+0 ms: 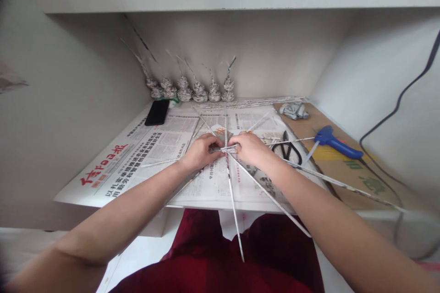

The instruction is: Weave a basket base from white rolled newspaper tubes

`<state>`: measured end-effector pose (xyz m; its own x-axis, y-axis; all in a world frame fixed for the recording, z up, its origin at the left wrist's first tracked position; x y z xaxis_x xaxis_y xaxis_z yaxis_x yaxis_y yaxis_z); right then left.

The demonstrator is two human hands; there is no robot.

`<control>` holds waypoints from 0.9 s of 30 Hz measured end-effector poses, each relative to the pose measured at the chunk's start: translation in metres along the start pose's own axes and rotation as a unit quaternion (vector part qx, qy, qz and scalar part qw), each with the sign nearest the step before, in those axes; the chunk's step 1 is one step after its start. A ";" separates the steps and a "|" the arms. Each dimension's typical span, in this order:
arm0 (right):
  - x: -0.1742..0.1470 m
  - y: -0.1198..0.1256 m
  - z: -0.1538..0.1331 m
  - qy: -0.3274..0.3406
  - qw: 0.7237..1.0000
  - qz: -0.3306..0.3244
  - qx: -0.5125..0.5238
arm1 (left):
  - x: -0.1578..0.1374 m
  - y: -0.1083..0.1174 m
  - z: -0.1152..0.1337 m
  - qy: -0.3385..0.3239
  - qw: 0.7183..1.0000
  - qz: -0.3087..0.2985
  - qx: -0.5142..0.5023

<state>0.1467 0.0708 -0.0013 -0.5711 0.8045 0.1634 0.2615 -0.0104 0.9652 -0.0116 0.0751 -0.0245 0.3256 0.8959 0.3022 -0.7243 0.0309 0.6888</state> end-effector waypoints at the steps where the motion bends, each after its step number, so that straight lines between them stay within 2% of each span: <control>1: 0.000 0.000 0.000 0.001 1.000 -0.002 -0.002 | 0.000 0.000 0.000 -0.002 1.000 0.001 0.002; 10: -0.005 -0.002 0.000 -0.023 1.000 0.000 0.011 | -0.004 -0.006 0.008 -0.077 0.997 -0.010 -0.005; 15: -0.010 0.001 0.001 -0.031 0.999 0.015 0.036 | -0.004 -0.007 0.008 -0.082 0.996 -0.014 0.023; 21: -0.017 0.000 0.009 -0.102 0.990 0.036 0.090 | -0.004 -0.007 0.008 -0.086 0.996 -0.017 0.023; 27: -0.015 -0.001 0.003 -0.110 0.993 0.037 0.031 | 0.000 -0.007 0.002 -0.049 0.999 0.007 -0.006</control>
<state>0.1571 0.0602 -0.0055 -0.3664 0.9131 0.1788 0.3474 -0.0441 0.9367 -0.0059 0.0739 -0.0281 0.3720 0.8488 0.3756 -0.7371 0.0242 0.6754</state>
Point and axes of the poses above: each hand's wrist, its own x-axis towards the middle knuckle, its own y-axis out of the back of the hand, z = x × y, the point moved 5 cm from there along x, towards the middle knuckle, and after that the axes turned 12 degrees about y, right-handed, at the moved point
